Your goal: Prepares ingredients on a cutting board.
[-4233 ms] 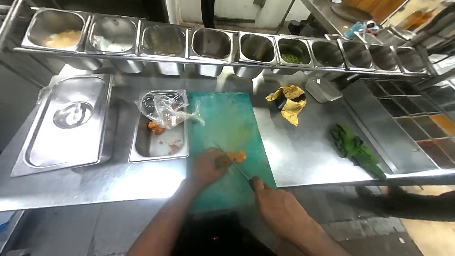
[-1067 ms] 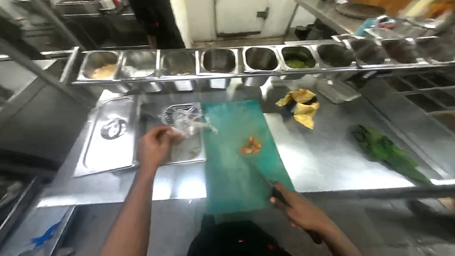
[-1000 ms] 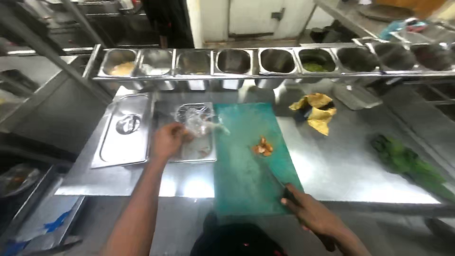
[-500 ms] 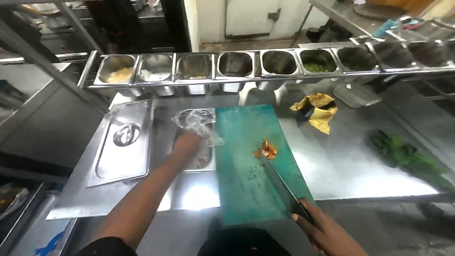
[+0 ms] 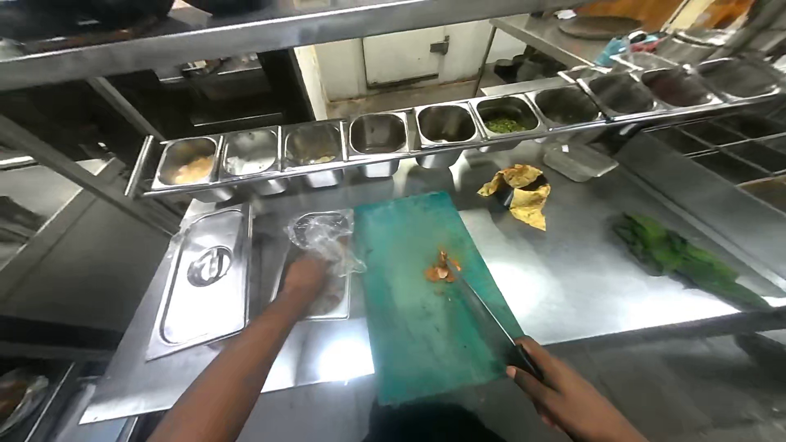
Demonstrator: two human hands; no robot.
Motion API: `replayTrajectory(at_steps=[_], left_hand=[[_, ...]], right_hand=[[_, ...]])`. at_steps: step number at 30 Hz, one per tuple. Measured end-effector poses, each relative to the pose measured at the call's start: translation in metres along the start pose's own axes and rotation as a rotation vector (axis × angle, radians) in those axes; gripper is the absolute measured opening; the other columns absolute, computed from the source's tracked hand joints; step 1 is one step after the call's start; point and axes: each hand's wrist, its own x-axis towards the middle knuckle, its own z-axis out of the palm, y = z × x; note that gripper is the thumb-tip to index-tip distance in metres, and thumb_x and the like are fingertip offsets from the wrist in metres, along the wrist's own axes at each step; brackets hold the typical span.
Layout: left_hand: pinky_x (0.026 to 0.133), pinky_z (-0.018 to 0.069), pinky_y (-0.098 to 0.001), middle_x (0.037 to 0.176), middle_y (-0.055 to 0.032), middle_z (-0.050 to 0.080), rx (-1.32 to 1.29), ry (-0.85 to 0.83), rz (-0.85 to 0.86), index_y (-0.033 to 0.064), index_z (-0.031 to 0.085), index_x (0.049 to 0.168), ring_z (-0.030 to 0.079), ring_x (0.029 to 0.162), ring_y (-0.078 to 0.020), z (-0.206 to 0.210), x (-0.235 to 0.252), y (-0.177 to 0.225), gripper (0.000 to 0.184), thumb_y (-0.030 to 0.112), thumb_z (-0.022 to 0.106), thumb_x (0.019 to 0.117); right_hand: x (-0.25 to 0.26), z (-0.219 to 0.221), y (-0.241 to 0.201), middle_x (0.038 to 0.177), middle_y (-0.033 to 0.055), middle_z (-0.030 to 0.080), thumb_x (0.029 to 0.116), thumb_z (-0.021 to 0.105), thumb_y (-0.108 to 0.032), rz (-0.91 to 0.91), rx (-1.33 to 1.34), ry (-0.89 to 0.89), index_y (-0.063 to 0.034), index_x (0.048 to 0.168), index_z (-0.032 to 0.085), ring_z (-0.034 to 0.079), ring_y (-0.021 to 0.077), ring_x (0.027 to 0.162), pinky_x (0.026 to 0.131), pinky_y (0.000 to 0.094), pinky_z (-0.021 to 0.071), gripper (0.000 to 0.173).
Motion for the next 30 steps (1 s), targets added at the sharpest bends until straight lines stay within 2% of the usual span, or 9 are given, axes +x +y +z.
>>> replayTrajectory(at_steps=[3, 6, 10, 14, 17, 19, 21, 24, 30], left_hand=[[0.092, 0.0535, -0.0625, 0.114, -0.0166, 0.072, -0.292, 0.141, -0.052, 0.0116, 0.072, 0.118, 0.068, 0.108, -0.0386, -0.019, -0.027, -0.02, 0.027, 0.022, 0.069, 0.0932], [0.078, 0.0608, -0.0484, 0.1, -0.0087, 0.074, -0.908, 0.48, 0.088, 0.0101, 0.071, 0.115, 0.072, 0.086, -0.0245, -0.027, -0.075, -0.035, 0.032, 0.015, 0.084, 0.0862], [0.075, 0.0643, -0.0384, 0.115, -0.0106, 0.072, -1.587, 0.496, 0.488, 0.0075, 0.065, 0.115, 0.073, 0.092, -0.0247, 0.003, -0.106, 0.058, 0.04, 0.002, 0.081, 0.0786], [0.08, 0.0647, -0.0346, 0.107, -0.0014, 0.074, -1.214, 0.483, 0.419, 0.0119, 0.073, 0.11, 0.073, 0.088, -0.0135, 0.076, -0.073, 0.16, 0.03, 0.018, 0.085, 0.083], [0.093, 0.057, -0.0463, 0.114, -0.0041, 0.073, -0.911, 0.643, 0.349, 0.0166, 0.076, 0.113, 0.068, 0.108, -0.0234, 0.107, -0.053, 0.176, 0.033, 0.034, 0.083, 0.0855], [0.1, 0.0542, -0.0477, 0.126, -0.0058, 0.07, -0.89, 0.581, 0.363, 0.0153, 0.074, 0.12, 0.065, 0.117, -0.0246, 0.098, -0.054, 0.17, 0.041, 0.033, 0.084, 0.0844], [0.092, 0.0579, -0.0445, 0.124, -0.0078, 0.068, -0.916, 0.491, 0.352, 0.012, 0.069, 0.125, 0.068, 0.106, -0.0223, 0.087, -0.057, 0.163, 0.045, 0.028, 0.084, 0.0854], [0.079, 0.0623, -0.0366, 0.104, -0.0025, 0.072, -0.943, 0.535, 0.401, 0.0125, 0.073, 0.109, 0.07, 0.086, -0.0138, 0.091, -0.051, 0.157, 0.026, 0.023, 0.083, 0.0872], [0.075, 0.0617, -0.0358, 0.094, 0.0009, 0.072, -0.885, 0.476, 0.427, 0.015, 0.072, 0.104, 0.07, 0.08, -0.0119, 0.081, -0.05, 0.156, 0.019, 0.024, 0.08, 0.0895]], right_hand=[[-0.004, -0.004, 0.004, 0.082, 0.0107, 0.066, 0.0999, 0.06, -0.036, -0.016, 0.028, 0.019, -0.0148, 0.132, 0.049, 0.066, 0.0248, 0.056, 0.053, 0.0443, 0.0591, 0.041], [-0.006, -0.006, 0.012, 0.08, 0.0098, 0.065, 0.0989, 0.06, -0.039, -0.031, 0.069, 0.028, -0.0149, 0.131, 0.049, 0.065, 0.0242, 0.055, 0.051, 0.0439, 0.0585, 0.041], [-0.011, -0.006, 0.005, 0.082, 0.0085, 0.065, 0.1003, 0.058, -0.041, -0.048, 0.107, -0.002, -0.017, 0.136, 0.048, 0.065, 0.0226, 0.057, 0.052, 0.0418, 0.0583, 0.044], [-0.016, 0.0, -0.018, 0.087, 0.0103, 0.066, 0.105, 0.05, -0.041, -0.035, -0.068, -0.023, -0.0165, 0.141, 0.047, 0.068, 0.0246, 0.065, 0.06, 0.0458, 0.0597, 0.043], [-0.016, 0.011, -0.036, 0.092, 0.0141, 0.068, 0.1059, 0.047, -0.038, -0.001, -0.302, -0.033, -0.0155, 0.141, 0.046, 0.07, 0.0329, 0.08, 0.073, 0.054, 0.0581, 0.042], [-0.015, 0.017, -0.049, 0.098, 0.0173, 0.068, 0.1064, 0.046, -0.035, 0.033, -0.426, -0.043, -0.0138, 0.142, 0.045, 0.07, 0.039, 0.09, 0.078, 0.0585, 0.0554, 0.042], [-0.017, 0.022, -0.059, 0.104, 0.0187, 0.068, 0.107, 0.044, -0.034, 0.051, -0.528, -0.049, -0.0128, 0.142, 0.044, 0.07, 0.0413, 0.093, 0.079, 0.0596, 0.0556, 0.041], [-0.023, 0.027, -0.069, 0.107, 0.019, 0.068, 0.1066, 0.042, -0.031, 0.026, -0.661, -0.05, -0.0114, 0.14, 0.044, 0.07, 0.042, 0.092, 0.076, 0.0585, 0.0566, 0.039], [-0.038, 0.016, -0.093, 0.098, 0.0207, 0.067, 0.1065, 0.043, -0.029, 0.077, -0.809, -0.159, -0.0079, 0.137, 0.043, 0.071, 0.044, 0.09, 0.074, 0.0583, 0.0569, 0.037]])
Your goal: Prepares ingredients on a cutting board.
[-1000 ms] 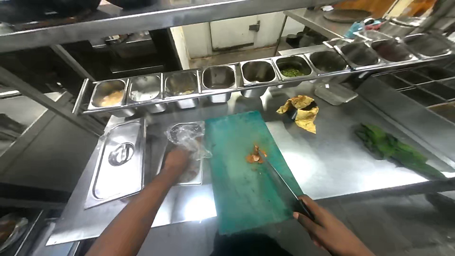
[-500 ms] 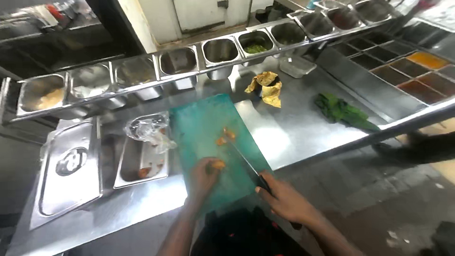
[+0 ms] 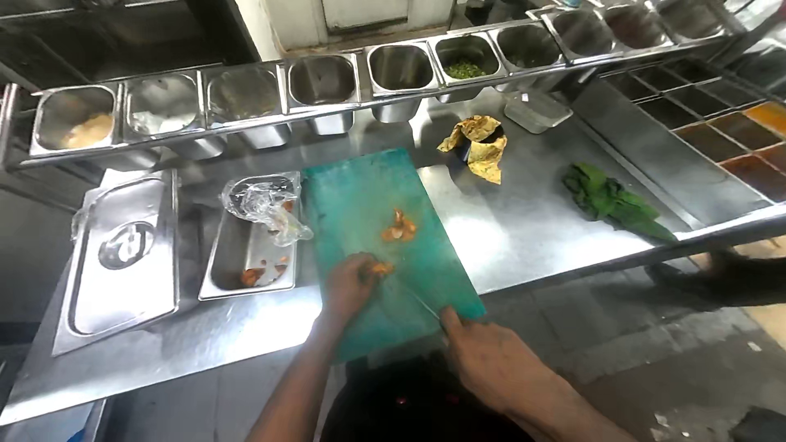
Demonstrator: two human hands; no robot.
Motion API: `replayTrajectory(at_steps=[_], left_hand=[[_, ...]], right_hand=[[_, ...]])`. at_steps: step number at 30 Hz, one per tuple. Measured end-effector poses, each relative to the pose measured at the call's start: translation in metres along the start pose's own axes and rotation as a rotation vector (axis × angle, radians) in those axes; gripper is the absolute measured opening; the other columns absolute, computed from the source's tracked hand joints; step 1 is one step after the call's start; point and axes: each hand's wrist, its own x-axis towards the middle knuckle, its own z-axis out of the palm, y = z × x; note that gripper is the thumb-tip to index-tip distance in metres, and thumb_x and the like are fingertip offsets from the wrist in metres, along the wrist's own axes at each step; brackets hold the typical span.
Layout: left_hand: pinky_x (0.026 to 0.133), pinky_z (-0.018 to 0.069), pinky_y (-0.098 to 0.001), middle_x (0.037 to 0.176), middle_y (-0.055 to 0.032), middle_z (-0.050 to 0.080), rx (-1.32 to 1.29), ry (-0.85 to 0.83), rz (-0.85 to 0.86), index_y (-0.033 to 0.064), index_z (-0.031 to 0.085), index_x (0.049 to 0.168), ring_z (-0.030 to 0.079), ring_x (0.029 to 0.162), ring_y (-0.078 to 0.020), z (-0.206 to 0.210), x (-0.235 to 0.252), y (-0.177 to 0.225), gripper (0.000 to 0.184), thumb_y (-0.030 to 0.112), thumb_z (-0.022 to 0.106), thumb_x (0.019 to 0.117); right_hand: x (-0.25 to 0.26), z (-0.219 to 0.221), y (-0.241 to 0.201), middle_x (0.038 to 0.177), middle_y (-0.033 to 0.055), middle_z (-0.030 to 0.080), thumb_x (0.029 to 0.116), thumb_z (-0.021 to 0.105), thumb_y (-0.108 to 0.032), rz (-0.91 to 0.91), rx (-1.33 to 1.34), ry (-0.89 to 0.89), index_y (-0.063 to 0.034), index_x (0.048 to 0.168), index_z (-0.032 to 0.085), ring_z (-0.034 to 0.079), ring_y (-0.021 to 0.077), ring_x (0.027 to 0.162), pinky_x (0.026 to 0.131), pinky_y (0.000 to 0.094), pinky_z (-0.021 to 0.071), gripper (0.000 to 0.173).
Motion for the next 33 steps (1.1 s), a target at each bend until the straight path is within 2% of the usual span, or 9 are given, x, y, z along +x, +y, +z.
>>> replayTrajectory(at_steps=[2, 4, 6, 9, 13, 18, 22, 27, 33], left_hand=[[0.077, 0.0622, -0.0356, 0.098, 0.0004, 0.073, -0.003, 0.001, -0.034, 0.0151, 0.073, 0.107, 0.071, 0.082, -0.0121, 0.0, 0.0, 0.0, 0.02, 0.023, 0.08, 0.0896], [0.077, 0.0612, -0.0363, 0.099, -0.0011, 0.072, -0.007, -0.011, -0.057, 0.0141, 0.073, 0.108, 0.07, 0.082, -0.0137, 0.0, 0.001, 0.002, 0.021, 0.024, 0.079, 0.0906], [0.076, 0.0615, -0.0354, 0.097, -0.0002, 0.072, -0.025, -0.022, -0.074, 0.0148, 0.074, 0.105, 0.07, 0.081, -0.0127, -0.001, 0.002, 0.002, 0.019, 0.025, 0.079, 0.0912], [0.079, 0.0626, -0.0323, 0.102, 0.0017, 0.074, -0.091, -0.033, -0.055, 0.0152, 0.074, 0.108, 0.071, 0.083, -0.0091, -0.003, -0.001, -0.005, 0.018, 0.022, 0.078, 0.0921], [0.079, 0.0627, -0.0304, 0.102, -0.0001, 0.074, -0.135, 0.028, 0.022, 0.0125, 0.074, 0.109, 0.071, 0.083, -0.0092, 0.0, -0.004, -0.016, 0.02, 0.017, 0.08, 0.0899], [0.078, 0.0625, -0.0298, 0.104, 0.0002, 0.072, -0.086, 0.02, 0.077, 0.0134, 0.072, 0.114, 0.071, 0.084, -0.0087, 0.002, -0.002, -0.017, 0.028, 0.022, 0.081, 0.0884], [0.076, 0.0632, -0.0326, 0.094, -0.001, 0.074, -0.063, 0.037, 0.022, 0.0107, 0.072, 0.108, 0.072, 0.08, -0.0103, -0.001, -0.001, -0.008, 0.025, 0.022, 0.082, 0.0884], [0.073, 0.0624, -0.0311, 0.091, 0.0003, 0.073, -0.046, 0.121, 0.145, 0.0118, 0.074, 0.1, 0.071, 0.078, -0.0094, 0.006, -0.001, -0.017, 0.017, 0.02, 0.082, 0.0874], [0.076, 0.063, -0.0325, 0.094, 0.0002, 0.075, -0.045, 0.089, 0.111, 0.0123, 0.075, 0.102, 0.072, 0.08, -0.0102, 0.004, 0.001, -0.017, 0.019, 0.019, 0.083, 0.0863]], right_hand=[[0.01, -0.014, -0.005, 0.099, 0.0215, 0.067, 0.1064, 0.044, -0.029, 0.012, -0.002, -0.073, -0.0073, 0.139, 0.04, 0.07, 0.0443, 0.094, 0.077, 0.0595, 0.0566, 0.04], [0.036, -0.017, -0.013, 0.106, 0.0228, 0.066, 0.1048, 0.048, -0.022, 0.019, 0.032, -0.122, -0.0067, 0.144, 0.036, 0.069, 0.0447, 0.099, 0.081, 0.061, 0.0558, 0.044], [0.062, -0.014, -0.018, 0.109, 0.0234, 0.066, 0.1044, 0.05, -0.019, 0.012, 0.056, -0.123, -0.0076, 0.145, 0.036, 0.068, 0.0447, 0.103, 0.084, 0.0615, 0.0547, 0.045], [0.079, -0.014, -0.02, 0.108, 0.0223, 0.066, 0.1063, 0.046, -0.023, -0.017, 0.059, -0.085, -0.0094, 0.143, 0.038, 0.068, 0.0433, 0.103, 0.083, 0.061, 0.0545, 0.04], [0.062, -0.024, -0.012, 0.1, 0.0188, 0.066, 0.1078, 0.044, -0.031, -0.037, 0.146, 0.0, -0.0123, 0.139, 0.043, 0.068, 0.0403, 0.096, 0.081, 0.0587, 0.0545, 0.037], [0.028, -0.031, -0.007, 0.093, 0.0171, 0.066, 0.1078, 0.043, -0.032, -0.013, 0.093, 0.028, -0.0116, 0.135, 0.044, 0.069, 0.0393, 0.09, 0.078, 0.0563, 0.055, 0.034], [0.019, -0.019, -0.009, 0.096, 0.0214, 0.066, 0.1059, 0.046, -0.029, 0.004, 0.042, -0.03, -0.0095, 0.141, 0.039, 0.069, 0.0447, 0.092, 0.077, 0.0608, 0.0555, 0.041], [0.009, -0.015, -0.016, 0.097, 0.0209, 0.067, 0.1066, 0.045, -0.029, 0.033, -0.029, -0.084, -0.0092, 0.14, 0.038, 0.07, 0.0443, 0.093, 0.077, 0.0593, 0.0563, 0.039], [0.061, -0.011, -0.024, 0.108, 0.0237, 0.065, 0.1025, 0.052, -0.02, 0.001, 0.045, -0.124, -0.0072, 0.145, 0.034, 0.068, 0.0453, 0.101, 0.081, 0.0626, 0.0551, 0.048]])
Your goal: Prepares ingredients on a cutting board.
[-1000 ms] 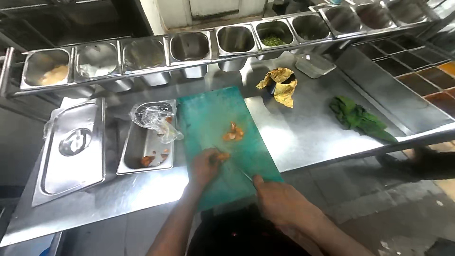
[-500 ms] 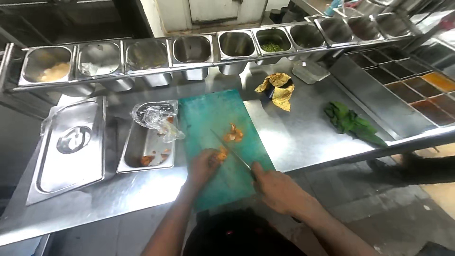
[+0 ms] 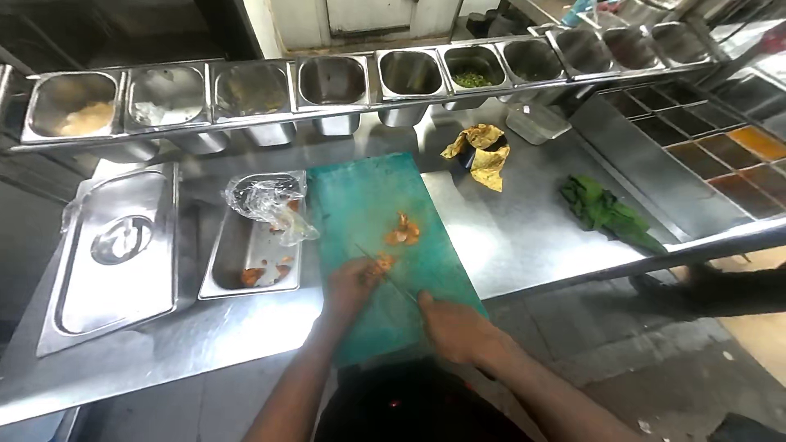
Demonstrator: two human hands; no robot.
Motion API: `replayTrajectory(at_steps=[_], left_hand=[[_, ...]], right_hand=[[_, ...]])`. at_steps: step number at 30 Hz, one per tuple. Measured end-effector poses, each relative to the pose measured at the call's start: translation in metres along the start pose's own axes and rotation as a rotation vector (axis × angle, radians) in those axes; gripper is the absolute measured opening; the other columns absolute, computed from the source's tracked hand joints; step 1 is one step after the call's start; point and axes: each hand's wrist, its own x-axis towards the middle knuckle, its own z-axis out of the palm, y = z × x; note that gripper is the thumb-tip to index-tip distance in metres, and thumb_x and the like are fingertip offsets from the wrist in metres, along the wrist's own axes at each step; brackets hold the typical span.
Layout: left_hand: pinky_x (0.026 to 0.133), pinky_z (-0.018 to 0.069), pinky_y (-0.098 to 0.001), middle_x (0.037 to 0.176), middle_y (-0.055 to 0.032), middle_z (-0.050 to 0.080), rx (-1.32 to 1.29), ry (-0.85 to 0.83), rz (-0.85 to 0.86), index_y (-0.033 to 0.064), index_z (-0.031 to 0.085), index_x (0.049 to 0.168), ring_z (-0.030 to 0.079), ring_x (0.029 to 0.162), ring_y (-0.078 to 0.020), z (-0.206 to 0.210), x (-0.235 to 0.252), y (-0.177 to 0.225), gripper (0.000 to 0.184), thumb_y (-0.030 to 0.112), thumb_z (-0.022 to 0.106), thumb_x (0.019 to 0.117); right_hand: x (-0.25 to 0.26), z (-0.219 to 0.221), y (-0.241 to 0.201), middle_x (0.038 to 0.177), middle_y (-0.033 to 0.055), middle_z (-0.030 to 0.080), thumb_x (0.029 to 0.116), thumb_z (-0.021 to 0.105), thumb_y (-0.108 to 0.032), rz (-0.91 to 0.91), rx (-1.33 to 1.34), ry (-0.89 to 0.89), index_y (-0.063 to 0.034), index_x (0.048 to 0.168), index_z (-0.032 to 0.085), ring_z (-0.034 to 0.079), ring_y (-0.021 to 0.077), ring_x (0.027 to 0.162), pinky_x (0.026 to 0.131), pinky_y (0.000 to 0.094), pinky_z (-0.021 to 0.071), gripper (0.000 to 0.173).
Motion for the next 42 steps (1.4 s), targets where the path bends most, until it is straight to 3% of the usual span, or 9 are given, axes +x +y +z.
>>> replayTrajectory(at_steps=[3, 9, 15, 19, 23, 30, 35, 37, 42], left_hand=[[0.074, 0.063, -0.0308, 0.092, 0.0018, 0.073, 0.012, 0.01, -0.011, 0.0129, 0.073, 0.101, 0.071, 0.079, -0.0083, 0.003, -0.004, 0.001, 0.019, 0.021, 0.082, 0.0872], [0.086, 0.0598, -0.0438, 0.117, -0.0114, 0.069, 0.149, -0.031, -0.084, 0.008, 0.063, 0.131, 0.07, 0.095, -0.0244, 0.019, 0.008, 0.013, 0.057, 0.04, 0.082, 0.0867], [0.094, 0.0583, -0.0463, 0.131, -0.0117, 0.065, 0.02, -0.001, -0.083, 0.0104, 0.061, 0.135, 0.068, 0.111, -0.0263, 0.021, 0.075, 0.016, 0.047, 0.015, 0.077, 0.0919], [0.121, 0.0312, -0.0549, 0.165, -0.0104, 0.032, 0.101, -0.088, -0.056, 0.0114, 0.04, 0.156, 0.031, 0.152, -0.0307, 0.026, 0.074, 0.001, 0.096, 0.046, 0.082, 0.0767], [0.127, 0.0074, -0.058, 0.172, -0.0107, 0.012, 0.335, -0.301, -0.14, 0.0082, 0.008, 0.165, 0.011, 0.159, -0.0261, 0.034, 0.087, 0.018, 0.147, 0.085, 0.077, 0.06], [0.122, 0.0335, -0.0509, 0.168, -0.01, 0.026, 0.02, -0.256, -0.053, 0.0154, 0.017, 0.165, 0.033, 0.151, -0.0279, 0.011, 0.097, 0.007, 0.134, 0.057, 0.093, 0.063], [0.115, 0.0453, -0.0465, 0.155, -0.0147, 0.049, -0.044, 0.385, 0.189, 0.0058, 0.046, 0.151, 0.048, 0.142, -0.0246, -0.088, 0.03, 0.017, 0.079, 0.048, 0.073, 0.0905], [0.106, 0.0498, -0.0477, 0.145, -0.0201, 0.055, 0.034, 0.519, 0.02, 0.0002, 0.05, 0.144, 0.057, 0.128, -0.0284, -0.143, 0.022, -0.002, 0.063, 0.034, 0.068, 0.094], [0.115, 0.0335, -0.0674, 0.162, -0.016, 0.035, 0.486, 0.011, -0.23, 0.022, 0.057, 0.146, 0.032, 0.148, -0.0451, -0.214, 0.052, -0.051, 0.074, 0.018, 0.085, 0.0769]], right_hand=[[0.018, -0.008, -0.003, 0.111, 0.0235, 0.065, 0.1054, 0.049, -0.024, -0.053, 0.055, 0.023, -0.0077, 0.143, 0.039, 0.067, 0.044, 0.104, 0.085, 0.0629, 0.0535, 0.042], [-0.003, -0.002, 0.064, 0.077, 0.009, 0.061, 0.1085, 0.047, -0.039, -0.156, 0.733, 0.175, -0.0167, 0.141, 0.043, 0.064, 0.0219, 0.056, 0.055, 0.0406, 0.0585, 0.04], [-0.022, 0.008, 0.119, 0.075, 0.0083, 0.06, 0.1075, 0.049, -0.035, -0.013, 0.865, 0.295, -0.017, 0.135, 0.042, 0.063, 0.0216, 0.052, 0.05, 0.0393, 0.0576, 0.033], [0.0, -0.008, 0.099, 0.093, 0.0153, 0.066, 0.1077, 0.047, -0.035, 0.085, 0.523, 0.237, -0.0141, 0.142, 0.041, 0.069, 0.0292, 0.071, 0.067, 0.0483, 0.0593, 0.041], [0.008, -0.015, 0.071, 0.107, 0.0218, 0.067, 0.1043, 0.05, -0.031, 0.051, 0.355, 0.192, -0.014, 0.145, 0.041, 0.069, 0.0422, 0.097, 0.082, 0.0625, 0.0543, 0.045], [0.024, -0.036, 0.085, 0.101, 0.0191, 0.068, 0.1053, 0.049, -0.032, 0.061, 0.319, 0.232, -0.016, 0.14, 0.046, 0.07, 0.0385, 0.091, 0.079, 0.0584, 0.0551, 0.038], [0.025, -0.029, 0.095, 0.104, 0.0189, 0.069, 0.1047, 0.051, -0.039, 0.014, 0.336, 0.241, -0.0186, 0.143, 0.048, 0.069, 0.0398, 0.094, 0.081, 0.0618, 0.0544, 0.043], [0.018, -0.022, 0.101, 0.097, 0.0173, 0.069, 0.1048, 0.052, -0.038, 0.033, 0.371, 0.349, -0.0156, 0.138, 0.049, 0.07, 0.0383, 0.089, 0.079, 0.0605, 0.0553, 0.04], [-0.009, 0.017, 0.059, 0.106, 0.0211, 0.07, 0.0946, 0.062, -0.025, -0.093, 0.316, 0.431, -0.014, 0.152, 0.04, 0.071, 0.0435, 0.086, 0.071, 0.0658, 0.0555, 0.062]])
